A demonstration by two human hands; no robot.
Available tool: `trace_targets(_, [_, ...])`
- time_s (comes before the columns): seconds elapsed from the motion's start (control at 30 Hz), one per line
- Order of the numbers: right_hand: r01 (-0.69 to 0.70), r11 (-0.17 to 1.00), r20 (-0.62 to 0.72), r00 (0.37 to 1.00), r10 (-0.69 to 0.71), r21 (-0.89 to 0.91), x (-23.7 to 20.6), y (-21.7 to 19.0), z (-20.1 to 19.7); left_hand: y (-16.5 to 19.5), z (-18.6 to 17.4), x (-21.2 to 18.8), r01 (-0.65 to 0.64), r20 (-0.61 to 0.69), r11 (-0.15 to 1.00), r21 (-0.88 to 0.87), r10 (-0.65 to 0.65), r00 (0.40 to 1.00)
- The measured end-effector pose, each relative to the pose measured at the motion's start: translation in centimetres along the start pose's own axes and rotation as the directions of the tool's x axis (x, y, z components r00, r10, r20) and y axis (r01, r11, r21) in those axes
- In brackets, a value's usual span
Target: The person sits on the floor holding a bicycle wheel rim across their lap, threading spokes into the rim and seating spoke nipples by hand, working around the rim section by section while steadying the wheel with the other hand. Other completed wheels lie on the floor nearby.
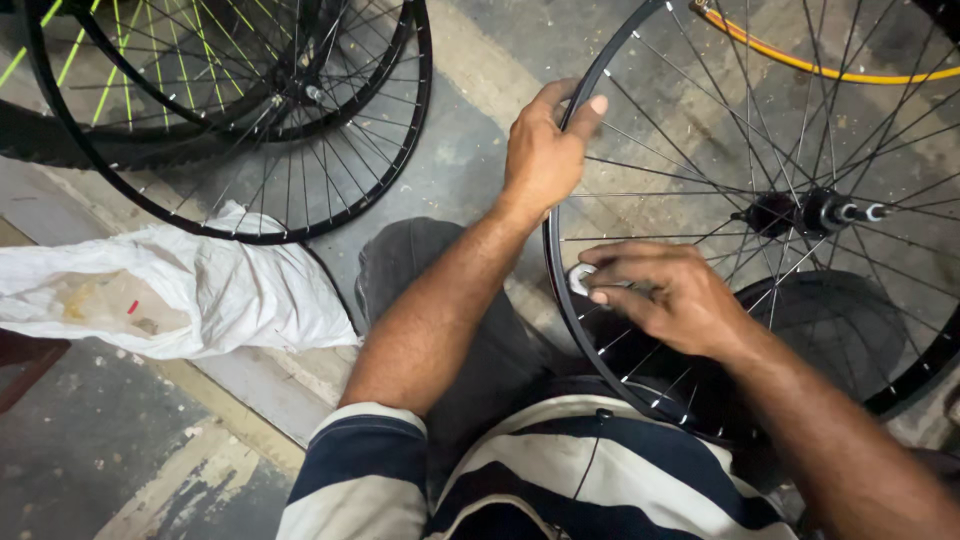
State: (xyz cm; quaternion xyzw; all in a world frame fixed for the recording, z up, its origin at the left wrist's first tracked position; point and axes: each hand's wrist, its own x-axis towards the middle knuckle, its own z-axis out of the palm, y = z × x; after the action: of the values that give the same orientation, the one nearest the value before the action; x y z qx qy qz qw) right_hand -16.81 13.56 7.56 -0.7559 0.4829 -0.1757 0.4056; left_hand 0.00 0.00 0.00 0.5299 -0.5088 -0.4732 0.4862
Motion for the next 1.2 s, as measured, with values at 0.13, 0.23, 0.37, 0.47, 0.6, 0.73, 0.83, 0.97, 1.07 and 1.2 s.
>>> trace_targets(0.13, [-0.157,0.920,-0.091,0.987,0.133,-0.360,1.3,-1.9,2.0,0.3,0.3,0.1,0.011,0.007,0.999,-0.037,-0.010,1.000])
trace_targets(0.23, [-0.104,0.902,-0.056,0.994,0.089,-0.419,1.3,-2.8,2.4,0.3,0.4,0.0,0.032,0.012,0.999,-0.027,-0.032,0.999])
trace_targets(0.37, [-0.020,0.999,0.026,0.999,0.021,-0.042,1.0,-2.4,-0.8,0.1,0.3,-0.1,-0.001,0.010,0.994,-0.108,0.002,1.000])
trace_targets(0.47, [-0.184,0.954,-0.026,0.983,0.183,-0.237,1.7,-2.3,0.4,-0.4,0.5,0.0,0.011,0.000,0.999,-0.045,-0.011,1.000])
trace_targets(0.6, [-0.164,0.793,-0.095,0.986,0.134,-0.587,2.1,-3.2,3.1,-0.8,0.9,0.2,-0.206,-0.088,0.977,0.059,0.211,0.974])
trace_targets(0.73, [-0.096,0.995,0.013,0.995,0.096,-0.011,0.7,-2.3,-0.1,-0.7,0.5,0.0,-0.027,0.000,0.999,-0.034,0.028,1.000])
trace_targets(0.83, [-0.171,0.982,-0.010,0.985,0.171,-0.077,1.5,-2.2,-0.5,-0.3,0.5,0.1,0.002,0.016,0.998,-0.062,-0.001,1.000])
trace_targets(0.97, [-0.214,0.848,-0.084,0.977,0.198,-0.485,2.4,-4.2,2.3,0.1,0.5,0.1,-0.024,0.003,0.999,-0.048,0.024,1.000])
trace_targets(1.07, [-0.179,0.941,0.001,0.982,0.187,-0.286,1.8,-4.1,1.5,0.2,0.4,0.1,0.006,0.008,0.999,-0.049,-0.006,1.000])
trace_targets(1.2, [0.026,1.000,0.035,0.999,-0.025,-0.009,1.0,-1.0,-1.2,0.1,0.3,-0.1,0.025,0.012,0.998,-0.053,-0.024,1.000])
